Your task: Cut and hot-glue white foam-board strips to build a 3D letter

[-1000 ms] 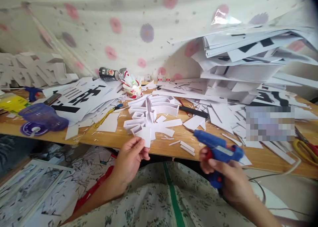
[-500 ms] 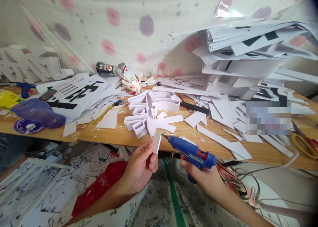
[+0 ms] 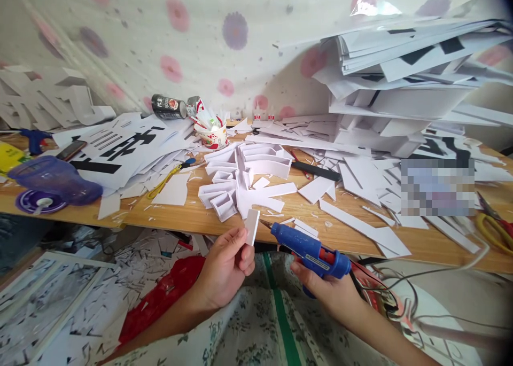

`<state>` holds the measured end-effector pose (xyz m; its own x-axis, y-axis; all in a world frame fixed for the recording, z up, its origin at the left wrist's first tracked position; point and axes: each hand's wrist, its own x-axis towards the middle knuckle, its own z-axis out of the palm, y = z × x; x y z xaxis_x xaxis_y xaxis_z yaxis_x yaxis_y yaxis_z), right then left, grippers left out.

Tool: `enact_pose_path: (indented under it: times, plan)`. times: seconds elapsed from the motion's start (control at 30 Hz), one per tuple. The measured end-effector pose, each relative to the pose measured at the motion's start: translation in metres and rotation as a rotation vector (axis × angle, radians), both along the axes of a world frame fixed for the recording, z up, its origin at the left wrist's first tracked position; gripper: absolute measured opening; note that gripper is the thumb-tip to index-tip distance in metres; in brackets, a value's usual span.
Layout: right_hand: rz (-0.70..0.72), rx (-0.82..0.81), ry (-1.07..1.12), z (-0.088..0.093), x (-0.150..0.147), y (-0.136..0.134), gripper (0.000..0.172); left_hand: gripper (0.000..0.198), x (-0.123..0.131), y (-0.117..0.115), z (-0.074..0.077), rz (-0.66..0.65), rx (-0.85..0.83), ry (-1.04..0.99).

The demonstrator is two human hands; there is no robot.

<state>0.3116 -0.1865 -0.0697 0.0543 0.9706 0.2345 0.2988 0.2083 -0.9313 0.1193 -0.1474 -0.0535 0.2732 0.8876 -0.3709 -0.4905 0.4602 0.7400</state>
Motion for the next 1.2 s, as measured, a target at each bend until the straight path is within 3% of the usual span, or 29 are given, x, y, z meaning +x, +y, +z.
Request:
enact_pose_path:
  times: [0.23, 0.8, 1.0, 1.1, 1.2]
  plan:
    - [0.011, 0.089, 0.028, 0.004, 0.0, 0.002, 0.007, 0.049, 0.002, 0.001, -0.003, 0.003, 0.0, 0.027]
    - [0.204, 0.069, -0.135, 0.007, 0.002, -0.002, 0.018, 0.052, 0.001, 0.005, 0.001, 0.04, 0.007, 0.024]
    - [0.232, -0.001, -0.057, 0.004, 0.005, -0.006, 0.019, 0.05, -0.003, 0.006, 0.002, 0.078, 0.018, 0.04]
    - [0.201, -0.081, 0.077, -0.003, 0.01, -0.005, 0.013, 0.042, -0.018, 0.012, 0.001, 0.116, 0.121, 0.167]
    - [0.074, -0.147, 0.168, -0.01, 0.015, -0.001, 0.021, 0.032, -0.041, 0.021, 0.003, 0.137, 0.317, 0.507]
